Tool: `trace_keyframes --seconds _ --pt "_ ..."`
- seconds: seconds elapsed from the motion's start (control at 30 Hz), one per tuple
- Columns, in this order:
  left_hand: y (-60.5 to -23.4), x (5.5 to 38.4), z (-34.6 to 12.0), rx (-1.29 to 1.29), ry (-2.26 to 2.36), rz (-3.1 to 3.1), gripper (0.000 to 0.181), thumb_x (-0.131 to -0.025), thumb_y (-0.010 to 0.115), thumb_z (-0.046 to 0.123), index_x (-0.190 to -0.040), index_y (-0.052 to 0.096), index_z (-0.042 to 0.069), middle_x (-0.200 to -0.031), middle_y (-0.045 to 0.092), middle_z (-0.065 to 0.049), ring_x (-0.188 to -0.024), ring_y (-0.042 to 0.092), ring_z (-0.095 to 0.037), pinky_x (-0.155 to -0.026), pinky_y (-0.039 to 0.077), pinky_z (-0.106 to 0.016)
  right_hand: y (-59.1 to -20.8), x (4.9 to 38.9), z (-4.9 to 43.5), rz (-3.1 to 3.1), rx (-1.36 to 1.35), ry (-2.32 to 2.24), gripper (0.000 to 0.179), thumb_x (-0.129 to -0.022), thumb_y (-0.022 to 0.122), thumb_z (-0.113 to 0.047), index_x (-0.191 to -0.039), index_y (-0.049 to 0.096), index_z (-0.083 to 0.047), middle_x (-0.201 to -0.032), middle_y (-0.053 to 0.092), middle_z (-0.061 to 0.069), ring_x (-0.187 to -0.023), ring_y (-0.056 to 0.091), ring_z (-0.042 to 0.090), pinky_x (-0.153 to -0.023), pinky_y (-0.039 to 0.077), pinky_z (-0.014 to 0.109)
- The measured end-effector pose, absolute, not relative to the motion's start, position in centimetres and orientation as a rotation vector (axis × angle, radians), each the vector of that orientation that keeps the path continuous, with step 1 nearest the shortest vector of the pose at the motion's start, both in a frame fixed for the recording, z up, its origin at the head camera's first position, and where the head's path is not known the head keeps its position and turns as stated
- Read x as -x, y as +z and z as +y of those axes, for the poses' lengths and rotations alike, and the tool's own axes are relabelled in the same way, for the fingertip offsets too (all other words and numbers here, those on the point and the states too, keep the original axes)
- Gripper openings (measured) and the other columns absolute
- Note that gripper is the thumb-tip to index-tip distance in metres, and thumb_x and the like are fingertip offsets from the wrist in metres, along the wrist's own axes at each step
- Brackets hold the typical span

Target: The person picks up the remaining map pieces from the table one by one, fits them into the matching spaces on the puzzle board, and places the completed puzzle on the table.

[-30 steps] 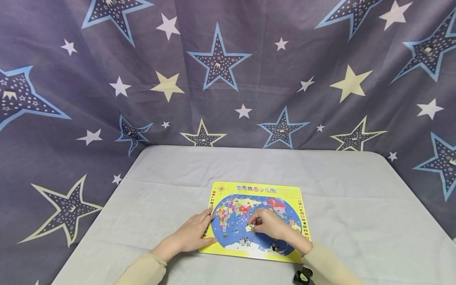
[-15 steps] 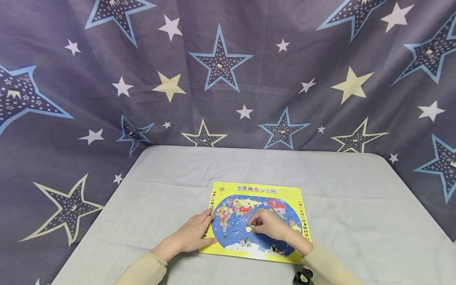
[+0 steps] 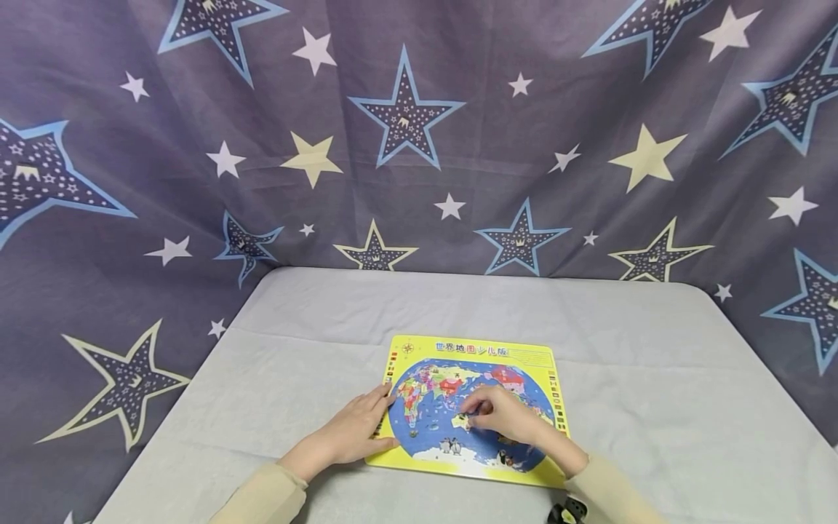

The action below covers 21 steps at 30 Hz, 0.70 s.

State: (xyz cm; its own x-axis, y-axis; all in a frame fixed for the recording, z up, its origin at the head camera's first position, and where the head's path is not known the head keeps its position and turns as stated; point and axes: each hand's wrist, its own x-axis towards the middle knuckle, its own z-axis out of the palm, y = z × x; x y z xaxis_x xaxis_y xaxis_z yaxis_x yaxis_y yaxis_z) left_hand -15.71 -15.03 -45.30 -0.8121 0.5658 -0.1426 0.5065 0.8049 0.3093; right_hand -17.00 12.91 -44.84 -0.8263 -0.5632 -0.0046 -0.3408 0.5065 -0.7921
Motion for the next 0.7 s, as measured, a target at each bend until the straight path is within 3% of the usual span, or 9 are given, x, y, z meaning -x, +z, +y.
trace_keyframes --seconds 0.37,0.7 --pt "-45.1 16.2 -15.1 -0.833 0.381 2.787 0.074 -0.081 0.057 0.047 -0.131 0.039 -0.003 -0.138 0.029 -0.021 -0.125 0.031 -0.034 -0.101 0.028 -0.045 -44.0 16.5 15.2 2.562 0.728 -1.227 0.014 -0.080 0.063 -0.008 -0.093 0.066 -0.005 -0.092 0.062 0.006 -0.067 0.053 0.008 -0.058 0.046 0.021" --pt "-44.1 16.8 -14.9 -0.880 0.367 2.877 0.058 -0.081 0.061 0.035 -0.122 0.049 -0.004 -0.126 0.046 -0.022 -0.116 0.043 -0.035 -0.097 0.035 -0.045 -42.8 16.1 17.6 2.671 0.607 -1.245 0.017 -0.080 0.062 -0.007 -0.097 0.064 -0.001 -0.092 0.060 0.009 -0.074 0.056 0.014 -0.063 0.049 0.022"
